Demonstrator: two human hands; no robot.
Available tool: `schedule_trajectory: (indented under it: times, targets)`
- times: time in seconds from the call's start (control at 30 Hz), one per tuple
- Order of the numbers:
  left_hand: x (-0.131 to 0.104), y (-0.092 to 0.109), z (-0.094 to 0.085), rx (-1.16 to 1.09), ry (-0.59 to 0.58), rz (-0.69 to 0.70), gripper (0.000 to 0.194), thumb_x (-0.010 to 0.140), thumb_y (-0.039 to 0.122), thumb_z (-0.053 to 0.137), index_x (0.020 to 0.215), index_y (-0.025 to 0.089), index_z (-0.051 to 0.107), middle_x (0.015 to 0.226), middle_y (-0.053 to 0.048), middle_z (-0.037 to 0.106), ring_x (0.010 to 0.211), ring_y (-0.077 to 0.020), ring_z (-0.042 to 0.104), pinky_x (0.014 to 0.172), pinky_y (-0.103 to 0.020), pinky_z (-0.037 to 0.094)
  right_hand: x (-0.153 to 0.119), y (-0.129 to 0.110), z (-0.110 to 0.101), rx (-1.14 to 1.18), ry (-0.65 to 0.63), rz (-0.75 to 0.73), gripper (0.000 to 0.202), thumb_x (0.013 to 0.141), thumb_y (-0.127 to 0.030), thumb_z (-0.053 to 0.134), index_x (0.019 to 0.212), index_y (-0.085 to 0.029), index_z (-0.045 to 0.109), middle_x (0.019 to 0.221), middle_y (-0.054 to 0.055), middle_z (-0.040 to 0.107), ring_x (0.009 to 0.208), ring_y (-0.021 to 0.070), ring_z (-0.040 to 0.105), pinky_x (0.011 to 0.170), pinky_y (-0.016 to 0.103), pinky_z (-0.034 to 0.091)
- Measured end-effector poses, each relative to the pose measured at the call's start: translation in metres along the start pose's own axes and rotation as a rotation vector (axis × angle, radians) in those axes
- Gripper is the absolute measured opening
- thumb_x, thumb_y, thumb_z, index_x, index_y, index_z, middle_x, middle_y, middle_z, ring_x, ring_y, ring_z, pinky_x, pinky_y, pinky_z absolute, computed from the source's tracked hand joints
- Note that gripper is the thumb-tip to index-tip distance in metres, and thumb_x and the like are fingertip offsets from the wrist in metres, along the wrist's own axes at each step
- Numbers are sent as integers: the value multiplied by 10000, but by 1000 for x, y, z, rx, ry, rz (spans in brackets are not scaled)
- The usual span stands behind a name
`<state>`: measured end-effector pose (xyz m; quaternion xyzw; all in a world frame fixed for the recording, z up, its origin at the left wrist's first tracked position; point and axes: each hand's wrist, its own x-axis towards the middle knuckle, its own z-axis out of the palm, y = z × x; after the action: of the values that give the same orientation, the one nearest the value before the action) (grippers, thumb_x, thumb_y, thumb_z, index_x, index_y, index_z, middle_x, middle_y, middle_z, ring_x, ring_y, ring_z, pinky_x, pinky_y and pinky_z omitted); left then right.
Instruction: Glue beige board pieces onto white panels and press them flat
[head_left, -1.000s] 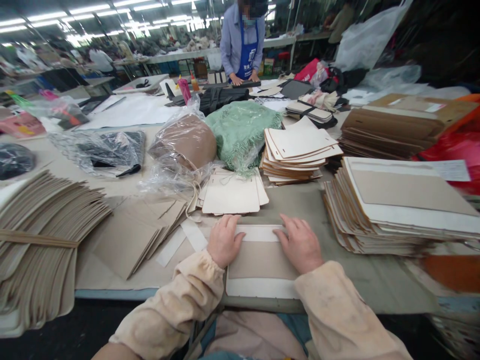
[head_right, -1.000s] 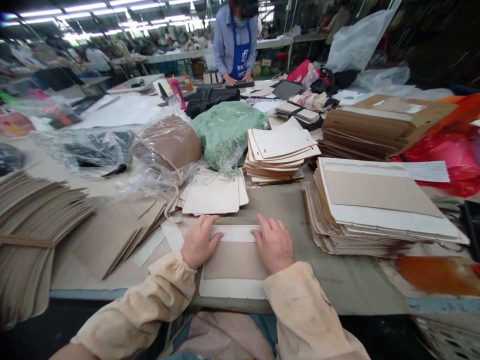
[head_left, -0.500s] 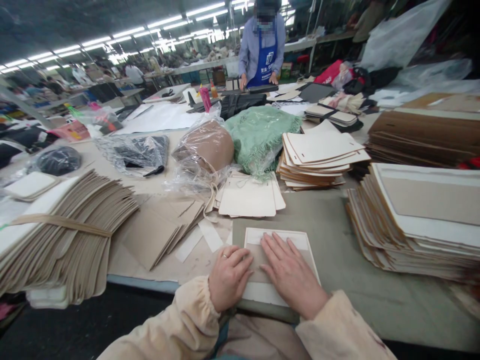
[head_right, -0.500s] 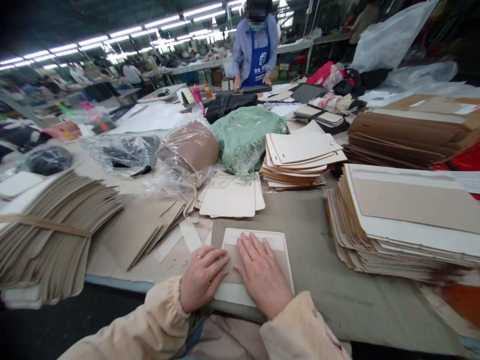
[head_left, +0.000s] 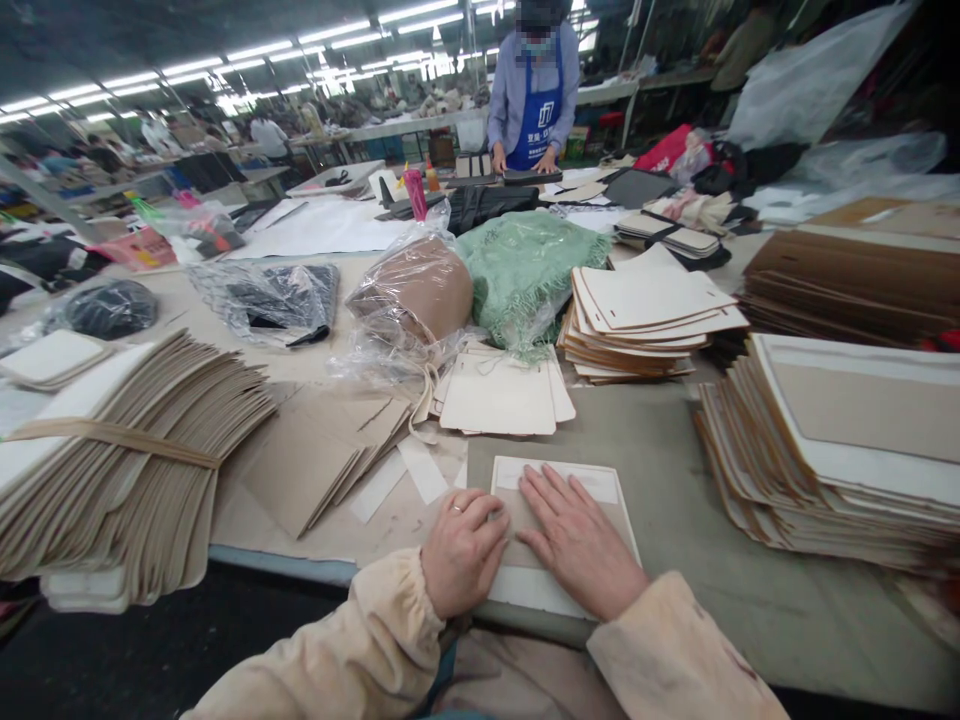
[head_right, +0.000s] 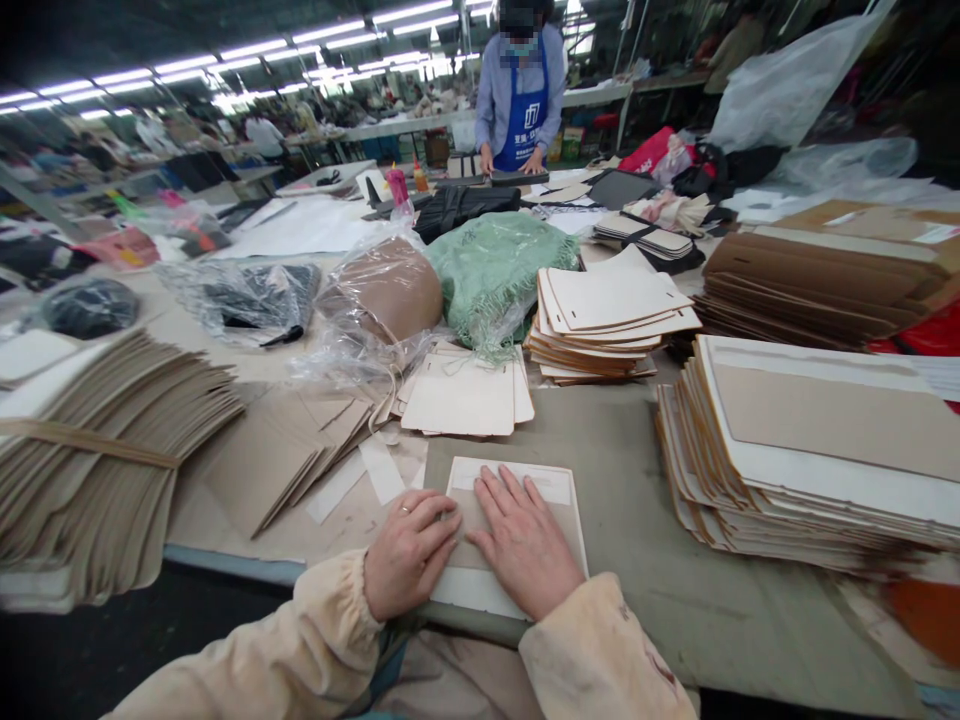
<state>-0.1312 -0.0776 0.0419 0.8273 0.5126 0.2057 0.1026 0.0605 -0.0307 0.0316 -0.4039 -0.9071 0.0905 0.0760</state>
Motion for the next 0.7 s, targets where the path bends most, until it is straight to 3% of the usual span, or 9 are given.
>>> schedule_trajectory:
  times: [0.17, 0.3, 0.4, 0.7]
  targets:
    - [1, -3, 4, 12, 25, -4, 257, 845, 183, 483, 1070, 171, 607, 1140, -125, 592, 1118, -259, 499, 971, -459, 407, 0, 1, 0, 25, 18, 3, 540, 923, -434, 484, 1378, -150, 421, 1467, 72, 353, 1352, 280, 288, 1100, 483, 282]
    - [4, -7, 11, 173, -5, 0, 465, 858, 216, 462, 1315, 131, 460, 1404, -143, 444, 1354, -325, 285, 1081, -566, 250, -3, 0, -3, 18, 32, 1, 556, 926, -458, 459, 1396, -171, 391, 1485, 62, 320, 1379, 281, 224, 1111, 514, 245]
    - [7, -9, 16, 281, -56, 6, 542, 882, 249, 424, 1405, 127, 351, 1479, -130, 345, 1399, -355, 176, 1074, -622, 194, -8, -2, -7, -21, 34, 39, 607, 914, -443, 486, 1418, -135, 346, 1508, 108, 249, 1392, 283, 187, 1113, 523, 232]
    - [10, -7, 16, 365, -83, 7, 536, 883, 289, 412, 1397, 140, 388, 1451, -143, 383, 1382, -350, 245, 1077, -631, 174, -39, 1, 5, -88, 80, 271, 724, 879, -481, 523, 1414, -35, 324, 1492, 209, 219, 1380, 331, 209, 1088, 525, 273]
